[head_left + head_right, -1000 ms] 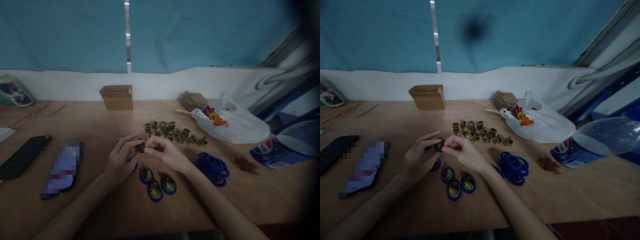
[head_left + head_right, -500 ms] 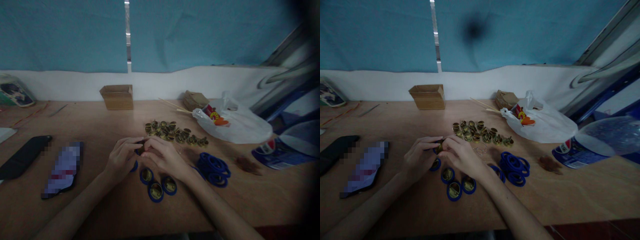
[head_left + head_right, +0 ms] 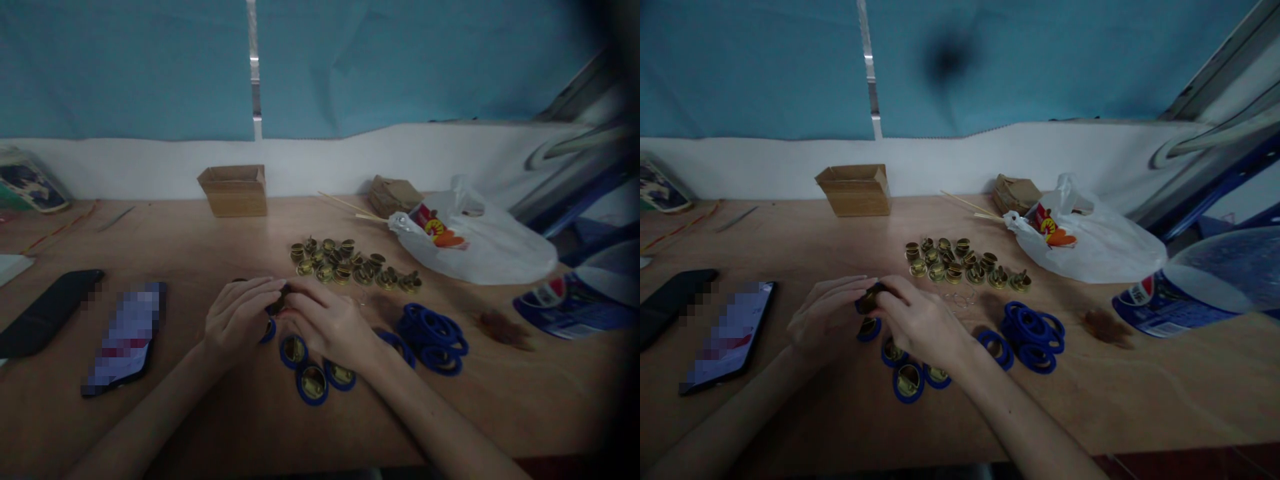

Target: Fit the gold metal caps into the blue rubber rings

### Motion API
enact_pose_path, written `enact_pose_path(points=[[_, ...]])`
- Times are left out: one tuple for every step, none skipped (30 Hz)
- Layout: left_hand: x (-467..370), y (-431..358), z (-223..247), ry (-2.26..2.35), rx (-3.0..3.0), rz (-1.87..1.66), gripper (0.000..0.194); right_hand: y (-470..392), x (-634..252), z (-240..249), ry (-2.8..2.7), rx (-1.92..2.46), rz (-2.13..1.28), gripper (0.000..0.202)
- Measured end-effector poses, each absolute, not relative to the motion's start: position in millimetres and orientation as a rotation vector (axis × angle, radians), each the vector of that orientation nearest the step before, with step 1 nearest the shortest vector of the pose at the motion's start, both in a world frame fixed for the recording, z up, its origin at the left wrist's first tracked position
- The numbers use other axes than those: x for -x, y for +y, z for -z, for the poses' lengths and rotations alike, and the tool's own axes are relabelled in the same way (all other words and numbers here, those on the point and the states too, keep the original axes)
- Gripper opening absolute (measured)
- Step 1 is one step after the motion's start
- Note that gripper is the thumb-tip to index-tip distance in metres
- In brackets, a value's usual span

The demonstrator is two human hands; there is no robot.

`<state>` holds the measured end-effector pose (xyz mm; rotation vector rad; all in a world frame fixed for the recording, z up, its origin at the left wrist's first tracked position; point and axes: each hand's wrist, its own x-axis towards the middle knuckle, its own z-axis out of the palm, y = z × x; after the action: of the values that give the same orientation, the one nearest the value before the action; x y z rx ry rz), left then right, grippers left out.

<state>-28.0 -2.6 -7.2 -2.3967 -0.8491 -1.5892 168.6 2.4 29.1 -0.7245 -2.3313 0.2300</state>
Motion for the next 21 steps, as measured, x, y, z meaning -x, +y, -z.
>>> enact_pose_path(points=[[27.9, -3.0, 6.7, -0.844, 2.395, 1.586, 0.045, 1.8, -168.3, -29.4, -2.333, 0.729, -0.21, 0.018], [28.0, -3.2, 6.6, -0.834, 2.391, 1.577, 0.044, 1.2, -168.1, -29.6, -2.337, 0.739, -0.186, 0.018], [28.2, -3.2, 7.1, -0.822, 2.382, 1.564, 0.042, 0.7, -168.0, -29.6, -2.343, 0.751, -0.158, 0.018], [28.6, -2.9, 8.0, -0.807, 2.368, 1.552, 0.039, 0.3, -167.9, -29.5, -2.351, 0.762, -0.13, 0.018], [29.1, -2.4, 9.3, -0.798, 2.356, 1.534, 0.036, -0.1, -167.8, -29.3, -2.361, 0.768, -0.101, 0.019], [29.6, -1.7, 10.6, -0.784, 2.339, 1.52, 0.032, -0.5, -167.7, -29.1, -2.368, 0.768, -0.073, 0.019], [30.2, -0.9, 11.9, -0.763, 2.32, 1.507, 0.027, -0.9, -167.6, -28.9, -2.368, 0.76, -0.044, 0.019], [30.6, 0.0, 12.9, -0.736, 2.295, 1.506, 0.021, -1.2, -167.4, -28.7, -2.361, 0.748, -0.015, 0.02], [31.0, 0.9, 13.7, -0.713, 2.277, 1.501, 0.016, -1.6, -167.0, -28.6, -2.353, 0.736, 0.012, 0.02], [31.2, 1.7, 14.1, -0.697, 2.261, 1.498, 0.013, -1.9, -166.6, -28.5, -2.346, 0.728, 0.032, 0.02], [31.3, 2.3, 14.2, -0.691, 2.25, 1.491, 0.011, -2.2, -166.1, -28.5, -2.347, 0.725, 0.045, 0.019], [31.3, 2.8, 14.2, -0.691, 2.242, 1.487, 0.011, -2.6, -165.6, -28.5, -2.357, 0.728, 0.052, 0.018], [31.3, 3.0, 13.9, -0.698, 2.239, 1.477, 0.012, -3.0, -165.1, -28.6, -2.374, 0.735, 0.055, 0.017], [31.2, 3.1, 13.6, -0.697, 2.231, 1.475, 0.013, -3.4, -164.7, -28.6, -2.389, 0.745, 0.06, 0.017], [31.0, 2.9, 13.2, -0.692, 2.228, 1.476, 0.014, -3.9, -164.2, -28.6, -2.402, 0.754, 0.067, 0.017], [30.8, 2.6, 12.7, -0.684, 2.225, 1.485, 0.013, -4.4, -163.8, -28.5, -2.406, 0.759, 0.078, 0.018], [30.6, 2.0, 12.1, -0.68, 2.226, 1.496, 0.013, -4.8, -163.5, -28.4, -2.406, 0.763, 0.085, 0.019], [30.3, 1.4, 11.4, -0.68, 2.228, 1.508, 0.011, -5.2, -163.1, -28.3, -2.402, 0.764, 0.086, 0.021], [30.0, 0.7, 10.8, -0.684, 2.237, 1.517, 0.009, -5.4, -162.7, -28.1, -2.398, 0.76, 0.083, 0.023], [29.6, 0.0, 10.2, -0.688, 2.242, 1.527, 0.007, -5.5, -162.3, -27.8, -2.397, 0.754, 0.079, 0.025], [29.3, -0.6, 9.9, -0.696, 2.246, 1.535, 0.004, -5.6, -161.9, -27.5, -2.4, 0.748, 0.074, 0.026]])
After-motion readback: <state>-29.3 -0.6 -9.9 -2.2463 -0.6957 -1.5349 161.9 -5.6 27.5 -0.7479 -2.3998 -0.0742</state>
